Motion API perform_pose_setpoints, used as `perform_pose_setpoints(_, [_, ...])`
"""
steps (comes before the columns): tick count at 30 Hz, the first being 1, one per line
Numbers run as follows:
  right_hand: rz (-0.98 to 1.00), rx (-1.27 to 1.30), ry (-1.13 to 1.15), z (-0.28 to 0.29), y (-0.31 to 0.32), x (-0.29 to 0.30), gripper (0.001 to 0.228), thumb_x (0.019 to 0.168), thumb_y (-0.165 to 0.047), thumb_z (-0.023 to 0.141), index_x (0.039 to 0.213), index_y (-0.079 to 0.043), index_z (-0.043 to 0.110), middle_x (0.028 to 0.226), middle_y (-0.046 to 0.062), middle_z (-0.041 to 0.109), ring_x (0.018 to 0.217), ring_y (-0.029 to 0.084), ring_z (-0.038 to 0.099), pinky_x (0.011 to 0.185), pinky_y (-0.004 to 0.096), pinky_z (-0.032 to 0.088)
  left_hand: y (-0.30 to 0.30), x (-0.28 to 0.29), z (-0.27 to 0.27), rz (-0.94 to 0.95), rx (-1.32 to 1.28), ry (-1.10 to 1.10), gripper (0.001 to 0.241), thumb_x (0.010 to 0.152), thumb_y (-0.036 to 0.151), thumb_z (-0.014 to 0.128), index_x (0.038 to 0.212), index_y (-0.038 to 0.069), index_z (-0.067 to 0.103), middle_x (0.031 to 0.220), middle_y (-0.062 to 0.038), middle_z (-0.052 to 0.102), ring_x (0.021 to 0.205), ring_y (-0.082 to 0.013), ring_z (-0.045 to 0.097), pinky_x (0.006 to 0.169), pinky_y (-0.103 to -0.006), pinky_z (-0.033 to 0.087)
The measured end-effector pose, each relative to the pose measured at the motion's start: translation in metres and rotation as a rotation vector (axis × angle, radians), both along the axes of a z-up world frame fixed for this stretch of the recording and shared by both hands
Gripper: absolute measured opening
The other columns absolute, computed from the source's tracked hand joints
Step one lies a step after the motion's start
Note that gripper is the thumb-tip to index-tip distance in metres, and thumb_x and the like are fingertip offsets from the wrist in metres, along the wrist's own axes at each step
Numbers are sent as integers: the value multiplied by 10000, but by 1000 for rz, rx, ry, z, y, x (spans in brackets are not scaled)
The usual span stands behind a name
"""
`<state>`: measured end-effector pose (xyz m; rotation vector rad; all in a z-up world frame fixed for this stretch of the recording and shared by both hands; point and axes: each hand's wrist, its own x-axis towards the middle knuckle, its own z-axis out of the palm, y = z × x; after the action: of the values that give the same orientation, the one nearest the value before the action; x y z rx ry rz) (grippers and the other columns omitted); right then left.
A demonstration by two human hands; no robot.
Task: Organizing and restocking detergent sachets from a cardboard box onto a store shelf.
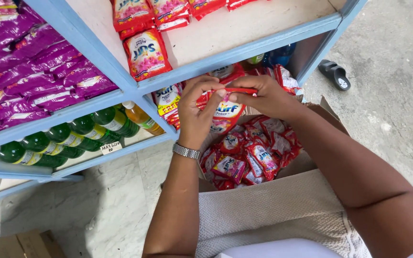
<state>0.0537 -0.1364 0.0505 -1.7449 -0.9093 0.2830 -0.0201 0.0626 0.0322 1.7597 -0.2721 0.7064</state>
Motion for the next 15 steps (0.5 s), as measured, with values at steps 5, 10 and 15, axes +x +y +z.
perform_pose_setpoints(5, [-78,159,-31,-7,1,-3,200,1030,-139,674,1183,-15,711,1044,43,735,981,65,645,840,261,549,4,4,-3,-202,-112,82,353,928,140,825,1232,76,656,1297,-81,659,1241,-205,643,1099,-363,520])
perform_pose_setpoints(10, [-229,298,25,-1,-5,-2,158,1055,-165,633,1115,-41,712,921,13,737,803,55,680,711,241,580,-7,8,-24,-601,-295,391,782,809,201,874,1455,126,441,1356,-28,608,1263,-154,593,1084,-357,507])
perform_pose_setpoints(15, [-441,444,-157,3,-19,5,112,1115,-104,671,1131,4,696,993,5,668,890,49,604,795,243,510,-15,19,-70,-786,-1,687,634,837,197,854,1391,52,582,1257,-43,710,1151,-148,656,1027,-354,538])
